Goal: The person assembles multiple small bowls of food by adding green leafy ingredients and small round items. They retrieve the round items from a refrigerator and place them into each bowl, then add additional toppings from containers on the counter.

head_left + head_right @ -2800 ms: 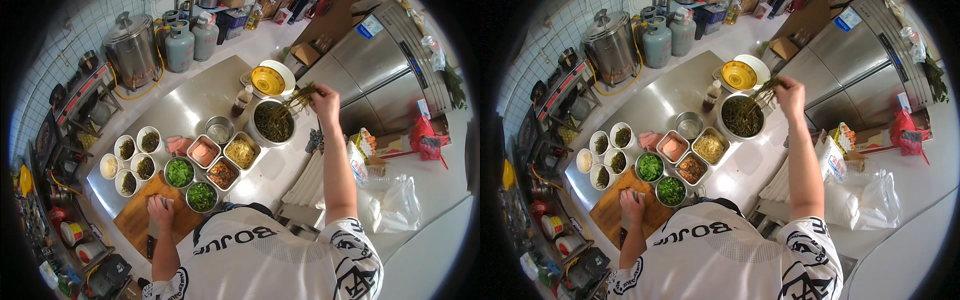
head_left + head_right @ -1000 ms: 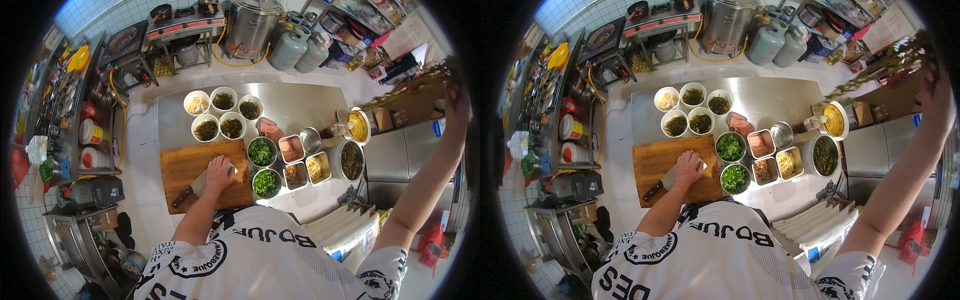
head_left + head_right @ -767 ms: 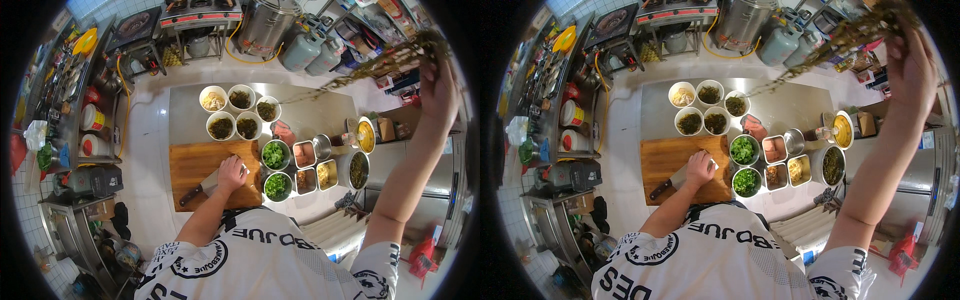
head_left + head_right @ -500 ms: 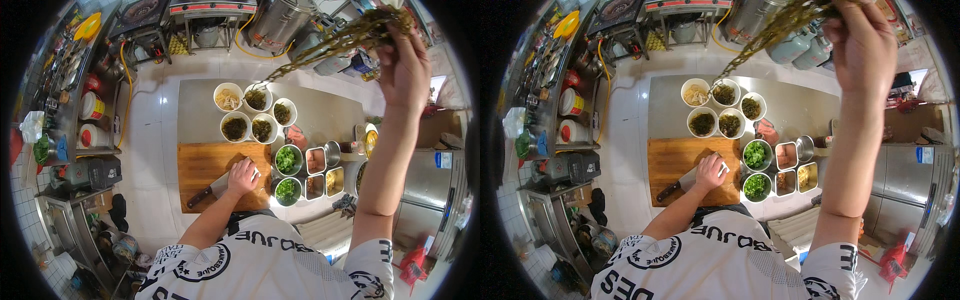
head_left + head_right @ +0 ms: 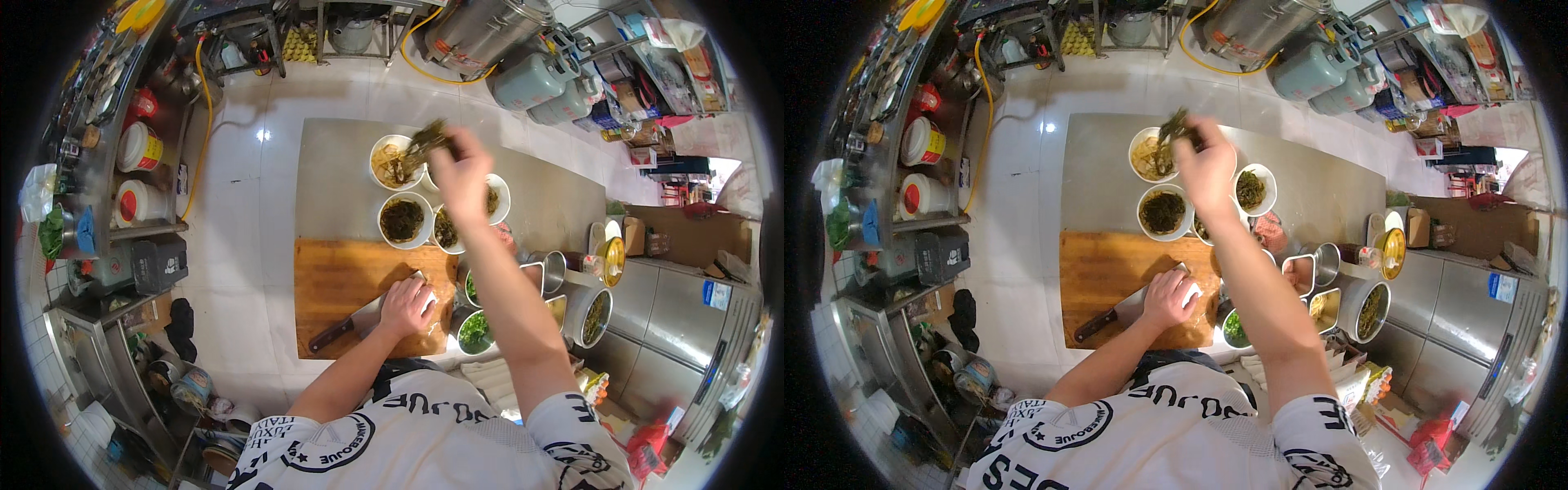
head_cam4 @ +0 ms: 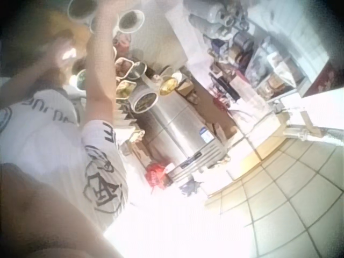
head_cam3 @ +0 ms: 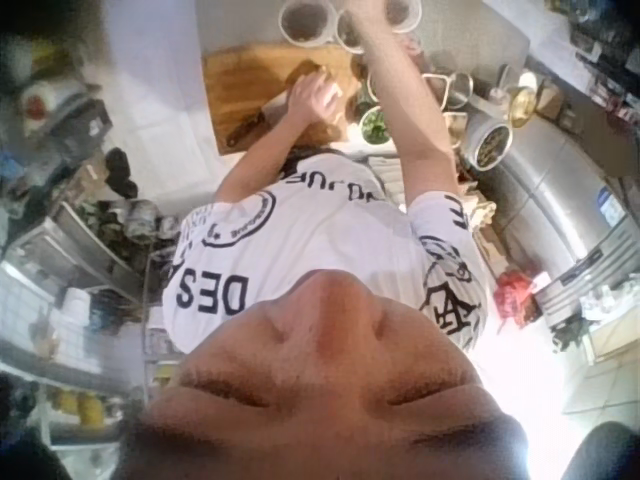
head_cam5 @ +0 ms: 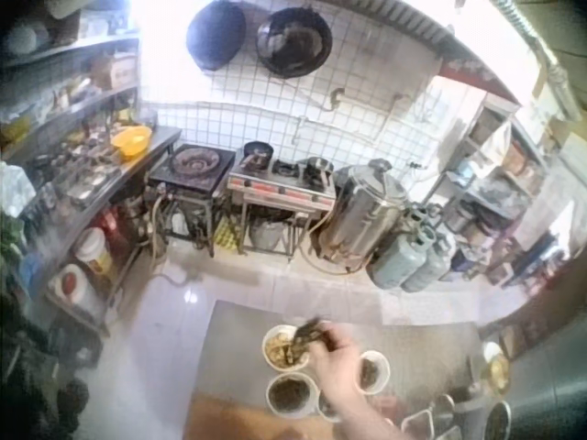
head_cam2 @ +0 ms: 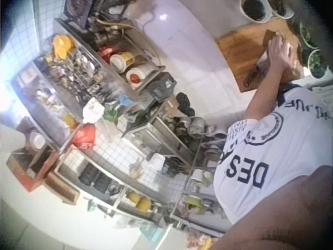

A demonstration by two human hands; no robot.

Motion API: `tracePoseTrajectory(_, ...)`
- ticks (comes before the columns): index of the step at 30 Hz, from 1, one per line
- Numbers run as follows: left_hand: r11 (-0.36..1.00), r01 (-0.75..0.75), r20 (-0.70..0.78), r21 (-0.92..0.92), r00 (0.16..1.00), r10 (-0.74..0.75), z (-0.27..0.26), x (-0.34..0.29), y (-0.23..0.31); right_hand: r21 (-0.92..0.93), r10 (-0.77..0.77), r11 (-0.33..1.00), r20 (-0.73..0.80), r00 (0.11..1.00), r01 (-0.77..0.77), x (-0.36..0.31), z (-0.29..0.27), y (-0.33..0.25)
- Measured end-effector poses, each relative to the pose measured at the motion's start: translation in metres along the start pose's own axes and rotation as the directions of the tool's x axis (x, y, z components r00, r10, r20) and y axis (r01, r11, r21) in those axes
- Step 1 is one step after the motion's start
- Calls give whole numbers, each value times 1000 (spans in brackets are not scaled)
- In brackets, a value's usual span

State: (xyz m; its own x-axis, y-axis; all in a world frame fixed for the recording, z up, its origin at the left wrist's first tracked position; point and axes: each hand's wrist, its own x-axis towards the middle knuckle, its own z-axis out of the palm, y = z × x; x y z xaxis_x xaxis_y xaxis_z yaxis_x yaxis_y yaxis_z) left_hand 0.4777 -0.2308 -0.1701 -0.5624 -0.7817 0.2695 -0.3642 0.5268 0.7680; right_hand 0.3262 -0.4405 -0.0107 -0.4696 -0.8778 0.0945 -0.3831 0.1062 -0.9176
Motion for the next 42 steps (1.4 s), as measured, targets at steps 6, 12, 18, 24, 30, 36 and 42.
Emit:
tracePoseTrajectory(6, 999, 25, 12, -29, 1000, -24, -1, 1, -1, -134, 9, 991, 74, 997, 1, -10, 22, 85)
tracePoseTrajectory(12, 999, 17, 21, -46, 1000, -16, -1, 6, -1, 108, 176, 976, 108, 978, -188, 1, 0, 59)
tracePoseTrajectory(18, 999, 23, 23, -32, 999, -23, -1, 7, 1, 69, -14, 998, 78, 997, 8, 6, 22, 49)
tracePoseTrajectory(24, 999, 20, 15, -32, 1000, -19, 0, 7, 0, -332, -61, 920, 410, 910, 211, 25, 24, 57)
tracePoseTrajectory(30, 999, 29, 18, -32, 999, -29, 2, 4, 1, -289, -166, 908, 417, 894, 303, 41, 1, 28)
tracePoseTrajectory(36, 1000, 15, 13, 2, 1000, -16, 2, 2, 4, -313, -49, 925, 470, 881, 218, 45, -5, 3)
tracePoseTrajectory(42, 999, -4, 13, 52, 1000, 3, 5, 2, 5, 46, 12, 998, 356, 934, -30, 27, -83, -10)
